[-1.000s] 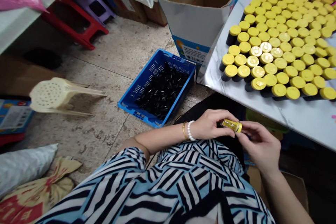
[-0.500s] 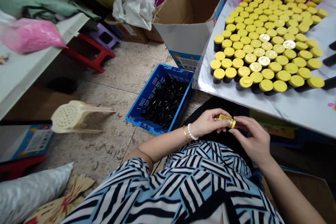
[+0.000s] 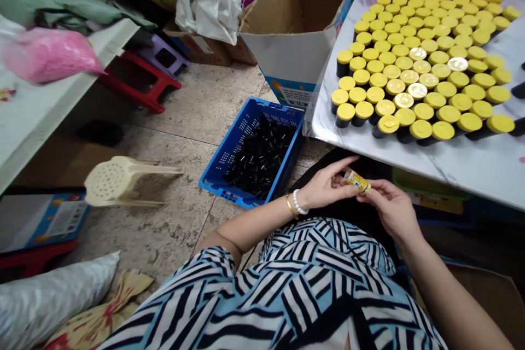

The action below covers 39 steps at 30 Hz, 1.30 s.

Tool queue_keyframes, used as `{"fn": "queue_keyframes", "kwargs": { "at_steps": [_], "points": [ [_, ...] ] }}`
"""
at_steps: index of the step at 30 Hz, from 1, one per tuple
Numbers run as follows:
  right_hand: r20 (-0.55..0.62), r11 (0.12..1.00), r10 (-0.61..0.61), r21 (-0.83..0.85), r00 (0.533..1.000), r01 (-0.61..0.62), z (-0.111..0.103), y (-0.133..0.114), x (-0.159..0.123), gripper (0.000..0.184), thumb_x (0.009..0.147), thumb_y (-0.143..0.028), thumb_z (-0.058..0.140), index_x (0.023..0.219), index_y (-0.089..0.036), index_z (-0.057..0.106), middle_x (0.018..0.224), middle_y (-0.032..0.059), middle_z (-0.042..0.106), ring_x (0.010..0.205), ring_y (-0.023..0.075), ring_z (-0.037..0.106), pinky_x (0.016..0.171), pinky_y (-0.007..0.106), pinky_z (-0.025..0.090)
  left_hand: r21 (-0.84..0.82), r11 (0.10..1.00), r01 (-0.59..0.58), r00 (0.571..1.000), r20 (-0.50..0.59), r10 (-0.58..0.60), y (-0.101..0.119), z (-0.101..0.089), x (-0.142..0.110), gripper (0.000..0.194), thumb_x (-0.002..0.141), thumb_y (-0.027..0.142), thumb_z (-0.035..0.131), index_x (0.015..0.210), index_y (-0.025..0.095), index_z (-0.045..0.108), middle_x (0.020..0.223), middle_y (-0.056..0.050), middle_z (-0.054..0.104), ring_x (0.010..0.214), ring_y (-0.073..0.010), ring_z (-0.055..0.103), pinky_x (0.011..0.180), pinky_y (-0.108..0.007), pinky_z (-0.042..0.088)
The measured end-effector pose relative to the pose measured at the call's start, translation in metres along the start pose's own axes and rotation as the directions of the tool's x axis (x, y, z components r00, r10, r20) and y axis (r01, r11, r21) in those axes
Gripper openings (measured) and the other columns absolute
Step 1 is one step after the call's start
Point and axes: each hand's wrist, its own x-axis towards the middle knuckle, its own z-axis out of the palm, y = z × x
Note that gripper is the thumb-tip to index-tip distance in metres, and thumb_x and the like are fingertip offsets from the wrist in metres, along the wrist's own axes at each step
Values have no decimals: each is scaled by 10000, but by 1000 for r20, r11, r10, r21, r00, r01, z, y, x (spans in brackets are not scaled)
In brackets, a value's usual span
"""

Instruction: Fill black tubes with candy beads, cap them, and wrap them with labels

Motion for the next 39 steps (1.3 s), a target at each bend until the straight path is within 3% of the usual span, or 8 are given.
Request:
{"fn": "queue_keyframes", "kwargs": {
  "at_steps": [4, 10, 17, 21, 26, 31, 34, 39],
  "points": [
    [-41, 957, -230, -191, 972, 218, 0, 1, -7, 441, 705, -405, 966, 1074, -216, 816, 1070, 63, 815, 907, 182, 790, 965, 358, 674, -106, 967, 232, 973, 27, -231, -3, 2, -1, 687, 887, 688, 710, 1220, 89, 665, 909, -74, 687, 661, -108, 603, 604, -232, 472],
    [69, 995, 88, 30, 994, -90, 2, 2, -3, 445, 706, -547, 941, 901, -169, 812, 880, 84, 812, 715, 187, 779, 728, 330, 712, 282, 952, -123, 992, 48, 114, 3, -2, 1, 426, 899, 480, 782, 1170, 153, 748, 1094, -102, 743, 922, -170, 651, 833, -271, 494],
    [89, 993, 111, 28, 990, -114, -4, -7, -2, 426, 699, -490, 962, 931, -168, 808, 917, 82, 810, 703, 171, 771, 732, 324, 712, 252, 968, -6, 989, 147, -32, 3, -3, -2, 473, 916, 528, 753, 1189, 143, 724, 922, -37, 720, 688, -96, 535, 653, -220, 413],
    [113, 996, 68, -56, 991, -62, -13, -10, -3, 451, 802, -534, 879, 1069, -180, 795, 1040, 93, 806, 822, 192, 791, 790, 353, 716, 41, 994, 105, 991, 81, -108, -1, 7, 2, 537, 888, 597, 759, 1159, 137, 705, 960, -56, 705, 746, -111, 598, 664, -223, 458],
    [7, 970, -183, -161, 983, 182, -8, -10, -13, 468, 755, -385, 941, 1145, -209, 752, 1076, 63, 795, 928, 167, 779, 940, 328, 682, -245, 940, 237, 972, 62, -228, -8, 14, 9, 624, 787, 646, 834, 1060, 106, 685, 863, -29, 671, 720, -103, 611, 672, -241, 493],
    [-29, 994, 2, -107, 1000, -5, 2, -7, -10, 425, 759, -480, 923, 992, -169, 750, 873, 66, 787, 721, 170, 773, 745, 313, 705, -273, 953, 132, 990, -10, -140, -7, 14, 11, 557, 700, 529, 941, 984, 104, 721, 910, -44, 708, 834, -121, 633, 801, -270, 498],
    [78, 989, 144, -50, 986, -141, -3, -4, 0, 474, 763, -585, 888, 872, -159, 712, 773, 64, 760, 633, 163, 744, 627, 286, 683, -283, 932, 227, 973, 36, -226, -9, 12, 13, 577, 697, 570, 926, 955, 102, 709, 825, -23, 694, 702, -87, 590, 673, -237, 461],
    [146, 987, -22, -154, 989, 45, -20, -3, 7, 380, 849, -438, 854, 1144, -220, 754, 992, 50, 769, 738, 145, 740, 662, 289, 682, -400, 833, 383, 923, 193, -332, -15, 12, 11, 648, 809, 627, 827, 1199, 144, 640, 710, 7, 680, 489, -60, 525, 460, -176, 310]
  ]
}}
